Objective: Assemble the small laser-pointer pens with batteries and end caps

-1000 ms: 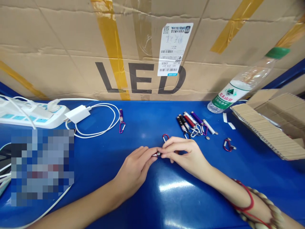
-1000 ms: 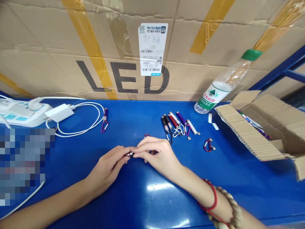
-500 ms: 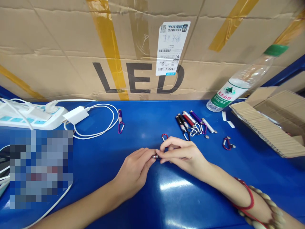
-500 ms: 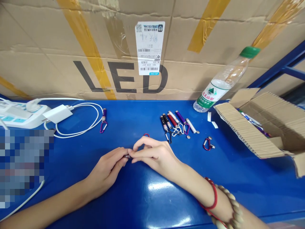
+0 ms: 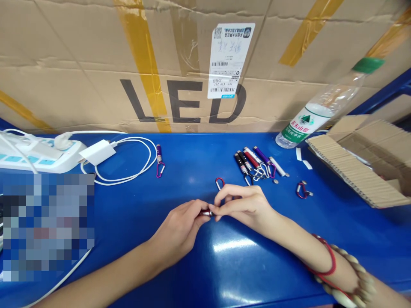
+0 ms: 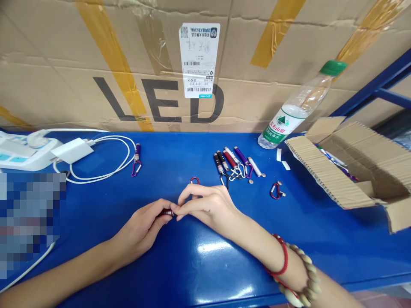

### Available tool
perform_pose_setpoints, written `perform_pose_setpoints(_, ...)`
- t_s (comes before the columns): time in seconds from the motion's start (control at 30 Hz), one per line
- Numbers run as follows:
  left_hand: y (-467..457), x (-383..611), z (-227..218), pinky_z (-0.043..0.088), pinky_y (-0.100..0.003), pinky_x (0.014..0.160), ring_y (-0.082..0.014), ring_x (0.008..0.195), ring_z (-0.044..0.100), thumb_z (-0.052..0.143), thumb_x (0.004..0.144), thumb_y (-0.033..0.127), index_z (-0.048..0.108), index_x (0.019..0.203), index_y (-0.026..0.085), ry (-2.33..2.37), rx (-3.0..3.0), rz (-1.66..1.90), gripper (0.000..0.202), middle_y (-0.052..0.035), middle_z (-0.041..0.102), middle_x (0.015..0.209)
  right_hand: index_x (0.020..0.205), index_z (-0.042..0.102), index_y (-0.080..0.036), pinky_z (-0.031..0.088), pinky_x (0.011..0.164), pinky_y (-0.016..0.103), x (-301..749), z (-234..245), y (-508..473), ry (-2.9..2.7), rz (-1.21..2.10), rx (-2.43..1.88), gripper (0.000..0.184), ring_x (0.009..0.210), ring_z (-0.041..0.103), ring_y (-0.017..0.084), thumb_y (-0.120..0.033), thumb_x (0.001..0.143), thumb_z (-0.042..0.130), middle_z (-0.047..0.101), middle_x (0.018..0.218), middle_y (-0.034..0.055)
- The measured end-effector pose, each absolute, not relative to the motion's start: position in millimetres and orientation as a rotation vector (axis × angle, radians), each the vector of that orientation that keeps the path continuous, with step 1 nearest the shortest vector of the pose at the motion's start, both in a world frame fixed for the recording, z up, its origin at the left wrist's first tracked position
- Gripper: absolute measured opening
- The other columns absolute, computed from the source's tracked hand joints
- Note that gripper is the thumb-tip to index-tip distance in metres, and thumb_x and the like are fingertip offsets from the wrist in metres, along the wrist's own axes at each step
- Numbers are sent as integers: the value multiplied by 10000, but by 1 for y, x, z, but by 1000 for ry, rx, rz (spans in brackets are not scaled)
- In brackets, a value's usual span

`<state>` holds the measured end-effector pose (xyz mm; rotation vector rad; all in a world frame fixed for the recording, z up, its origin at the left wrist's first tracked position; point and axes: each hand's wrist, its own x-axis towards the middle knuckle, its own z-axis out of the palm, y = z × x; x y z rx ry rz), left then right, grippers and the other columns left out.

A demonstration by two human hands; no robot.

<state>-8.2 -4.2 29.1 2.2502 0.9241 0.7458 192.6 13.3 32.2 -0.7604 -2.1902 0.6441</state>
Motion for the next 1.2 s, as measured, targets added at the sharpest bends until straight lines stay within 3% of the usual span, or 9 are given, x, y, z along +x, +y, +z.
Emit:
perform_pose_setpoints(0.6,-6,-10,13,448,-242,596,-132,617,553,393,939,173,500,823,177,904,2309,946,158,-15,592,714,724,709,-205,411,507,178,192,32,16,-2230,599,-709,161,575,588,45,-168,840,604,651,776,-11)
perform_pose_setpoints(0.93,-3,-8,17,448,-244,572,-129,598,543,433,928,127,535,830,147,839,2342,1132,143,-37,617,699,667,724,-185,464,543,203,183,32,13,-2022,847,-796,148,592,591,78,-176,796,650,625,706,6)
perform_pose_setpoints(1.07,-3,-8,19,445,-252,599,-131,620,534,431,934,133,556,968,155,876,2361,1155,132,-31,643,738,589,700,-155,454,518,204,178,38,13,-1938,906,-856,175,576,575,90,-209,755,689,616,634,16)
perform_pose_setpoints(1.2,-3,-9,20,420,-264,583,-134,595,491,369,951,120,555,1102,176,867,2494,1086,246,-17,636,743,530,657,-145,425,473,196,175,40,14,-1899,1006,-909,222,532,541,83,-250,714,722,604,599,12)
